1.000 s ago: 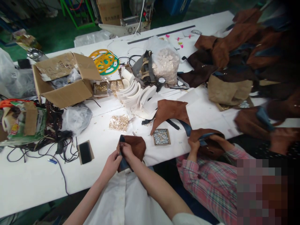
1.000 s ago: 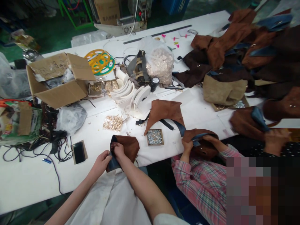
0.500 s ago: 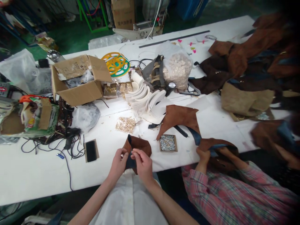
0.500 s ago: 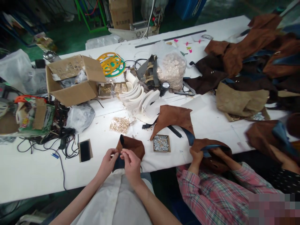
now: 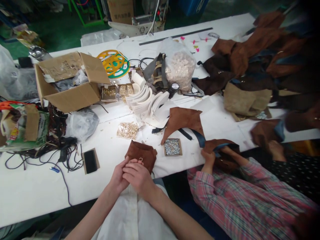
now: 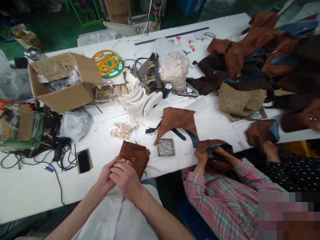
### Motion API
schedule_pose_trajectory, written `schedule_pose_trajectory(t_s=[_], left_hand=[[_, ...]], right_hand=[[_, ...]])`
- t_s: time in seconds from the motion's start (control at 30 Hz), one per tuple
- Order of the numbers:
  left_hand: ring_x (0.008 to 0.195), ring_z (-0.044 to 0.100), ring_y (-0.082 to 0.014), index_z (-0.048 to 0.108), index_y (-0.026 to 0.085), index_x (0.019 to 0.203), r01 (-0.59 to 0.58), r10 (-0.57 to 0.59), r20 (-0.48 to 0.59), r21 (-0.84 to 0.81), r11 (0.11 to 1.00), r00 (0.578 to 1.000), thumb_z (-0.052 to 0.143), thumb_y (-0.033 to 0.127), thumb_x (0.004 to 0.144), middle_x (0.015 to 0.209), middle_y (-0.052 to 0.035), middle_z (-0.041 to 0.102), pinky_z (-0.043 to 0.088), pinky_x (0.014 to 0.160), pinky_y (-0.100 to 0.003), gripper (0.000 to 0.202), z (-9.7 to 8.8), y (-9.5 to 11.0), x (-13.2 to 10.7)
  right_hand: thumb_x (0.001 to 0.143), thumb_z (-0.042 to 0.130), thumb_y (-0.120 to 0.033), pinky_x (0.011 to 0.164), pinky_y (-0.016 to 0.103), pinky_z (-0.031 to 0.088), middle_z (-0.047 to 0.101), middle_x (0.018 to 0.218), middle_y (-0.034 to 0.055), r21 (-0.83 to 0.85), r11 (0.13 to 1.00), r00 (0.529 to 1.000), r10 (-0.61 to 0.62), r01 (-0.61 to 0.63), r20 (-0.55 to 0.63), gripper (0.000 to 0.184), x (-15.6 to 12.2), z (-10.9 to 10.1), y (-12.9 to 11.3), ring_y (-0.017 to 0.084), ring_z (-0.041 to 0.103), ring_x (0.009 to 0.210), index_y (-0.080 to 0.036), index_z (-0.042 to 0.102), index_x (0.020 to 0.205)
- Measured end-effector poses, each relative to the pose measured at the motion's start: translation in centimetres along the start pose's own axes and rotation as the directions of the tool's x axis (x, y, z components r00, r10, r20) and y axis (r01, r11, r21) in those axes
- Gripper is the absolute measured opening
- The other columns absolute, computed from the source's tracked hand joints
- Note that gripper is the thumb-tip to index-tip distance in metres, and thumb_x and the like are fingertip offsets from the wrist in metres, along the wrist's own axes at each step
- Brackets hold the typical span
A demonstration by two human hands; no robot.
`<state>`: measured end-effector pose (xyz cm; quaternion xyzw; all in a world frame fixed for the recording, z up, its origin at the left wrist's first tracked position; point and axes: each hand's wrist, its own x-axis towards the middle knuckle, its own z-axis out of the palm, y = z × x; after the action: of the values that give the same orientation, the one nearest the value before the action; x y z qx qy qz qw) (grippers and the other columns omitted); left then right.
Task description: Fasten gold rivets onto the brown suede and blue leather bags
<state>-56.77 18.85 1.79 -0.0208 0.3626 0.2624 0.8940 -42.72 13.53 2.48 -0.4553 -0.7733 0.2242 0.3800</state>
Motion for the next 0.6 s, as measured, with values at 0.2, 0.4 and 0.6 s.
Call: schedule_pose_trajectory(t_s=[0.2, 0.4, 0.6], left_hand=[[0.101, 0.072, -0.014, 0.078, 0.011, 0.111, -0.026, 0.037, -0.122, 0.089, 0.996, 0.992, 0.074, 0.025, 0.095, 0.112, -0.0122, 0.076, 0.06, 0.075, -0.014, 0.021, -0.7, -0.3, 2.1], [0.075, 0.058, -0.0095, 0.07, 0.012, 0.116, -0.161, 0.216, -0.089, 0.417, 0.895, 0.972, 0.083, 0.024, 0.087, 0.093, -0.0037, 0.064, 0.047, 0.064, -0.019, 0.034, -1.6, 0.0, 2.9], [0.065, 0.04, -0.0077, 0.068, 0.014, 0.117, -0.15, 0.257, -0.071, 0.655, 0.741, 0.964, 0.073, 0.041, 0.097, 0.086, 0.0009, 0.052, 0.029, 0.057, -0.021, 0.034, -1.4, 2.0, 2.8]], right_hand=[[0.108, 0.06, -0.023, 0.097, 0.04, 0.059, 0.076, 0.1, 0.0047, 0.07, 0.986, 0.986, 0.155, -0.151, -0.055, 0.022, -0.2, -0.3, 0.3, 0.022, 0.067, 0.105, -0.027, 0.082, 0.106], [0.104, 0.068, -0.03, 0.099, 0.039, 0.058, 0.079, 0.113, 0.0053, 0.476, 0.765, 0.794, 0.574, -0.433, -0.2, 0.017, -1.2, -2.9, 7.1, 0.023, 0.071, 0.107, -0.03, 0.083, 0.112], [0.08, 0.081, -0.019, 0.113, 0.042, 0.047, 0.072, 0.136, 0.0097, 0.152, 0.656, 0.674, 0.719, -0.739, 0.172, 0.006, -5.5, -3.6, 19.3, 0.029, 0.067, 0.124, -0.024, 0.085, 0.081]])
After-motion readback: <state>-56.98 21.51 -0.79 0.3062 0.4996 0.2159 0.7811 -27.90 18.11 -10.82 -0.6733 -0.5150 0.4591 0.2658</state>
